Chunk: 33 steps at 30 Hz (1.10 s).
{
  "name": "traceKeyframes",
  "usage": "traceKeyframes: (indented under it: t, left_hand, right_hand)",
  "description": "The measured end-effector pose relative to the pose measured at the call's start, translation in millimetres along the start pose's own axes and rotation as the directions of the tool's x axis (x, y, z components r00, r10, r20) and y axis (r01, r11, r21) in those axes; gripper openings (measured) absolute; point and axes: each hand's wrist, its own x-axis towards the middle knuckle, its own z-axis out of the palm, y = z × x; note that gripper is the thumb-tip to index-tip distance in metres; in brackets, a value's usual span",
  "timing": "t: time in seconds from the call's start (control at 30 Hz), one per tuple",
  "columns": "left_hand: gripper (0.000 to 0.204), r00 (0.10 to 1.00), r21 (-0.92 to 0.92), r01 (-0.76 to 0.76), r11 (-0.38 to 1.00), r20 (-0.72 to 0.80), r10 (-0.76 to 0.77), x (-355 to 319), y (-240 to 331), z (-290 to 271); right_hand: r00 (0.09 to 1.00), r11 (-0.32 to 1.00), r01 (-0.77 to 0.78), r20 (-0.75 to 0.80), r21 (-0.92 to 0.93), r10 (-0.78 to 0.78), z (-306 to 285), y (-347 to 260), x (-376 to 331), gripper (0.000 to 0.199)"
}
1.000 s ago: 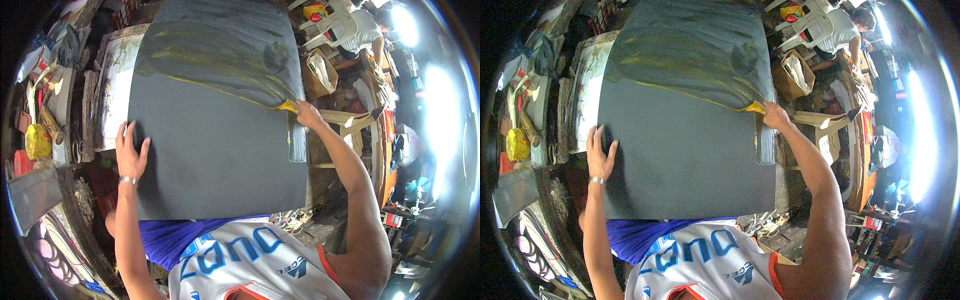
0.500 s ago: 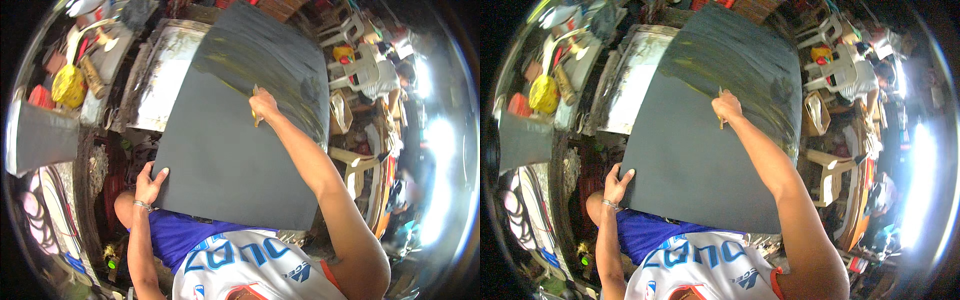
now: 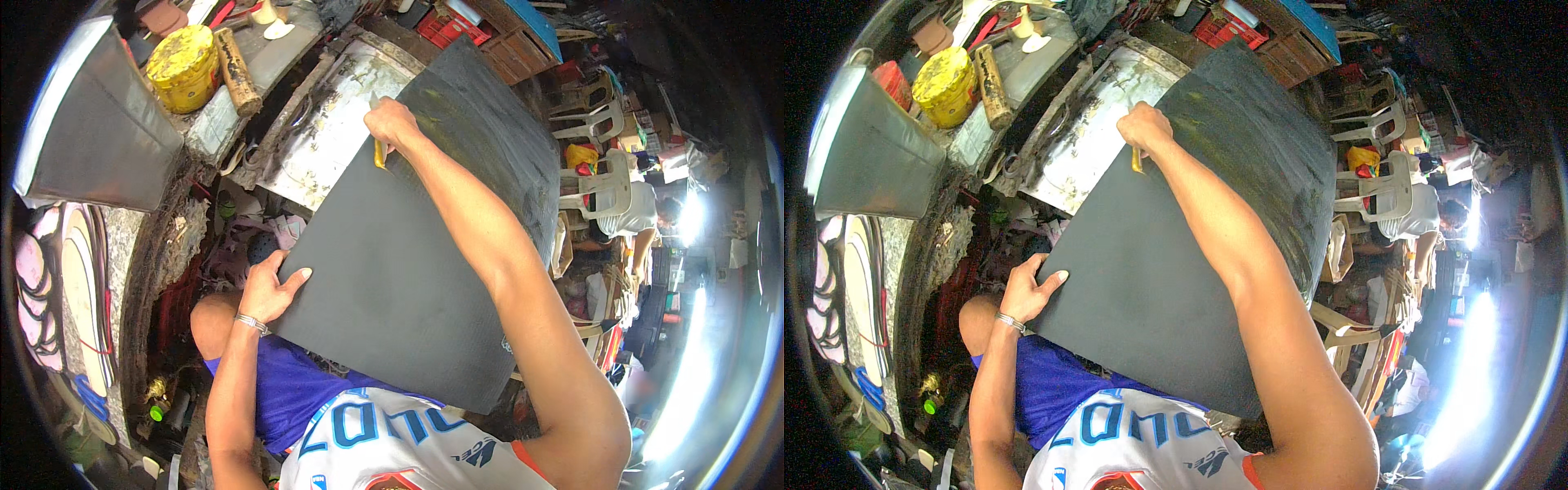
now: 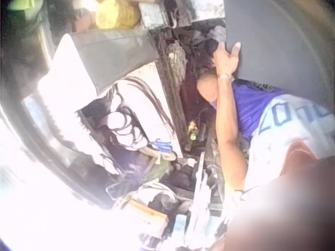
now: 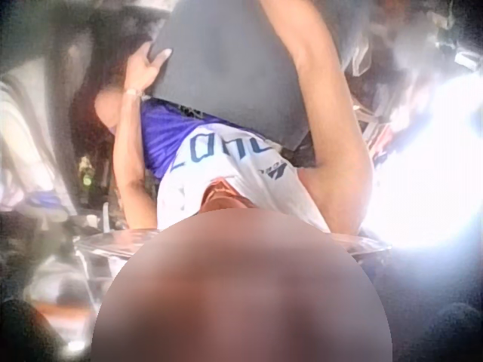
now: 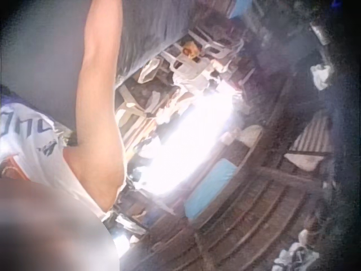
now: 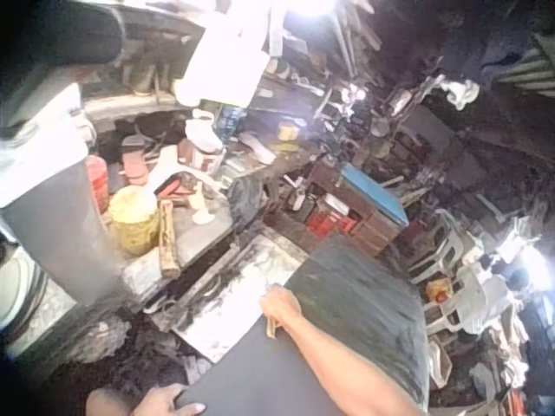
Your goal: The person applies yellow glue to a dark gray board using a small wooden spreader. They scoop glue from a yellow tub, spread it across the board surface, and reposition the board to cover more area.
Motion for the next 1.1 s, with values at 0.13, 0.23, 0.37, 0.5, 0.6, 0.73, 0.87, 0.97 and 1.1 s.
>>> traceKeyframes:
  t: [0.13, 0.23, 0.37, 0.5, 0.6, 0.73, 0.87, 0.97, 1.1]
  left_hand:
    - [0.050, 1.000, 0.001, 0.025, 1.000, -0.006, -0.025, 5.3, 1.4, -1.1]
    - [0.050, 0.997, -0.008, 0.073, 0.997, 0.007, -0.072, 7.4, 3.2, -1.2]
    - [0.049, 0.999, -0.031, 0.041, 0.999, -0.005, -0.041, 9.5, 5.2, 0.9]
    - [0.050, 0.999, -0.015, 0.022, 1.000, -0.031, -0.023, 7.3, 6.1, 0.8]
    - [0.048, 0.997, 0.036, 0.071, 0.997, -0.012, -0.071, 7.2, 7.0, -0.4]
    - [0.044, 0.998, 0.045, 0.005, 0.999, -0.069, -0.002, 10.4, 6.8, 3.3]
    - [0.043, 0.996, -0.019, 0.070, 0.997, -0.046, -0.071, 13.5, 1.0, 4.8]
    - [0.042, 0.997, -0.010, 0.071, 0.997, -0.033, -0.071, 19.1, -0.2, 5.5]
    - [0.043, 0.977, 0.045, 0.213, 0.976, -0.010, -0.213, 25.4, 5.4, 8.5]
  right_hand:
    - [0.956, 0.956, 0.247, -0.120, -0.161, -0.267, -14.1, 5.9, 5.2, 0.049]
    - [0.940, 0.930, 0.245, -0.167, -0.274, -0.297, -36.0, 27.5, 6.7, 0.049]
    - [0.955, 0.932, 0.224, -0.126, -0.284, -0.268, -37.7, 58.1, 3.3, 0.045]
    - [0.918, 0.920, 0.281, -0.204, -0.275, -0.341, -0.3, 50.1, -5.4, 0.038]
    - [0.865, 0.858, 0.426, -0.148, -0.289, -0.479, 21.8, 31.9, -27.6, 0.035]
    - [0.796, 0.771, 0.589, 0.006, -0.241, -0.606, 31.0, 26.8, -70.1, 0.026]
    - [0.831, 0.838, 0.513, -0.139, -0.186, -0.539, -11.8, 65.4, -61.4, 0.025]
    - [0.878, 0.931, 0.284, -0.327, -0.231, -0.349, -61.4, 102.8, -16.1, 0.029]
    - [0.853, 0.967, 0.062, -0.491, -0.246, -0.180, -105.9, 144.3, 46.3, 0.040]
